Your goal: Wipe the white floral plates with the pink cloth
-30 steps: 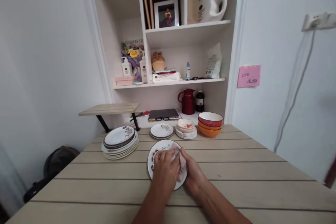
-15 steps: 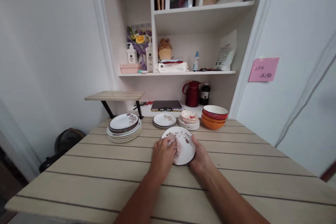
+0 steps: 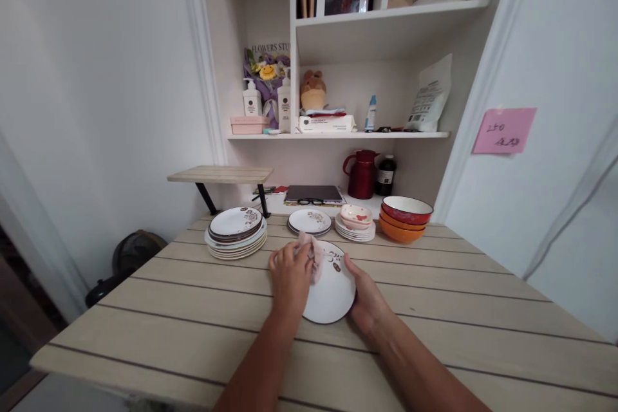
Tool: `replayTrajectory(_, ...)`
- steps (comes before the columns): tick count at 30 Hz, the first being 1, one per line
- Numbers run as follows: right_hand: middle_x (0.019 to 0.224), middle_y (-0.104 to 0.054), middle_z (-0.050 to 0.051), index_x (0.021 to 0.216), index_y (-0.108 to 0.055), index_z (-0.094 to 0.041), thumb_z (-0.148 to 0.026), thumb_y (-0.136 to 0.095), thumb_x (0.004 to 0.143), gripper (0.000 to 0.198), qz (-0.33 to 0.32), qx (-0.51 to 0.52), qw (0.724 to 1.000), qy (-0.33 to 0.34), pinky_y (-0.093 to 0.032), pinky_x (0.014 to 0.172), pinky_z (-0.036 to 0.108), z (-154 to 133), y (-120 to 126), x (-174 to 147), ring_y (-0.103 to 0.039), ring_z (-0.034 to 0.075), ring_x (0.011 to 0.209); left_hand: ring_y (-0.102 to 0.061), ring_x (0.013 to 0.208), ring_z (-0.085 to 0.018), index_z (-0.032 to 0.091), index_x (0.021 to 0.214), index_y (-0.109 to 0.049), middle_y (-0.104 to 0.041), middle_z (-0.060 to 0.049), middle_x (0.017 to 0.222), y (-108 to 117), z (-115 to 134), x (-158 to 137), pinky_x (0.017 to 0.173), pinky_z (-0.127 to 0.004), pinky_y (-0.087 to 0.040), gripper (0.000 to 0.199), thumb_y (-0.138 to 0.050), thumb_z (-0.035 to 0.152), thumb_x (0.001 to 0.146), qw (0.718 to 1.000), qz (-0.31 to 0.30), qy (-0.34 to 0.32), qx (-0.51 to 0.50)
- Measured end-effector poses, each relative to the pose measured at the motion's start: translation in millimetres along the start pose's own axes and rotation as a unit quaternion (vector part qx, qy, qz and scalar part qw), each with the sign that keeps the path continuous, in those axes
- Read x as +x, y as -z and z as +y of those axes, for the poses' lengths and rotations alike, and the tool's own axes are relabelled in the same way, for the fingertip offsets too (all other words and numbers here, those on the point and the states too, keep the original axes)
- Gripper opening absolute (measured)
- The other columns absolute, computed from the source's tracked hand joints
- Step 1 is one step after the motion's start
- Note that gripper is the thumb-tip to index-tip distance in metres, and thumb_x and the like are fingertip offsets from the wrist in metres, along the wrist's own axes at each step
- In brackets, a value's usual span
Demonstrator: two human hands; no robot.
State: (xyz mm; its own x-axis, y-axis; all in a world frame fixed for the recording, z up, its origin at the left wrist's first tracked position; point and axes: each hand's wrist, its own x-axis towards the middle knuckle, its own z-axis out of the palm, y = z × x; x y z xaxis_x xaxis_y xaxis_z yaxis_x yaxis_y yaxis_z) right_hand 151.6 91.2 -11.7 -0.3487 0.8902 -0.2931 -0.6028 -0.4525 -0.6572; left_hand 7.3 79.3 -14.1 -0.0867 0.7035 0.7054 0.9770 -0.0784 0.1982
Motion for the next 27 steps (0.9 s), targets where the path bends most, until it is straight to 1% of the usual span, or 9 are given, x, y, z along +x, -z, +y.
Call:
replayTrajectory(2,0.091,-0.076,0.011,0.110,-0.064,-0.014,-0.043,-0.057,0.084,0.039,0.015,0.021,1.000,0.006,-0.051,0.088,0.042,-3.3,2.9,1.4,-0.070,0.026,0.086,-0.050,0.109,-0.023,0.030,0.113,-0.063,-0.055,-0.006,0.117,-0.2,-2.2,-0.1,0.095,-0.043,-0.038,0.031,-0.062,0.023,0.082,1.000,0.000,0.017,-0.001)
replayTrajectory(5,0.092,-0.075,0.010,0.111,-0.064,-0.015,-0.041,-0.054,0.086,0.037,0.036,0.046,0.998,0.023,-0.051,0.088,0.043,-11.6,9.1,4.6,-0.070,0.026,0.088,-0.049,0.111,-0.022,0.029,0.107,-0.066,-0.054,-0.006,0.118,-1.3,1.5,-1.9,0.095,-0.041,-0.038,0.025,-0.062,0.022,0.083,0.999,-0.013,-0.015,-0.034)
replayTrajectory(9,0.093,-0.075,0.010,0.112,-0.063,-0.015,-0.039,-0.051,0.088,0.036,0.048,0.047,0.997,0.034,-0.050,0.089,0.043,-19.9,14.5,6.6,-0.070,0.026,0.089,-0.050,0.107,-0.019,0.027,0.110,-0.064,-0.055,-0.006,0.114,-5.6,9.3,-4.0,0.093,-0.036,-0.040,0.025,-0.057,0.022,0.086,0.994,-0.067,-0.057,-0.064)
replayTrajectory(11,0.093,-0.075,0.010,0.112,-0.063,-0.015,-0.039,-0.049,0.089,0.036,0.054,0.034,0.997,0.031,-0.050,0.089,0.044,-20.5,15.3,6.1,-0.069,0.026,0.089,-0.051,0.106,-0.020,0.026,0.110,-0.063,-0.056,-0.006,0.112,-9.2,10.4,-4.9,0.090,-0.036,-0.041,0.024,-0.056,0.024,0.087,0.992,-0.095,-0.058,-0.058)
replayTrajectory(16,0.095,-0.075,0.007,0.108,-0.064,-0.019,-0.040,-0.051,0.088,0.032,0.070,0.010,0.997,0.038,-0.050,0.090,0.044,-18.4,16.2,4.5,-0.069,0.025,0.091,-0.050,0.107,-0.020,0.026,0.112,-0.061,-0.055,-0.006,0.114,-18.9,6.4,-6.7,0.089,-0.035,-0.040,0.025,-0.052,0.028,0.089,0.988,-0.135,-0.056,-0.051)
replayTrajectory(20,0.095,-0.075,0.006,0.107,-0.065,-0.022,-0.040,-0.051,0.088,0.030,0.071,0.001,0.996,0.049,-0.049,0.089,0.045,-18.2,18.5,5.1,-0.068,0.025,0.091,-0.048,0.108,-0.021,0.025,0.113,-0.060,-0.055,-0.007,0.117,-22.9,5.6,-6.0,0.089,-0.034,-0.040,0.025,-0.049,0.029,0.091,0.986,-0.151,-0.057,-0.045)
replayTrajectory(27,0.099,-0.074,0.005,0.108,-0.064,-0.022,-0.041,-0.049,0.088,0.032,0.074,0.002,0.996,0.044,-0.049,0.091,0.045,-18.4,21.1,7.7,-0.067,0.025,0.096,-0.048,0.108,-0.021,0.023,0.116,-0.058,-0.053,-0.009,0.119,-23.0,7.1,-4.3,0.090,-0.035,-0.040,0.027,-0.048,0.028,0.091,0.983,-0.168,-0.060,-0.042)
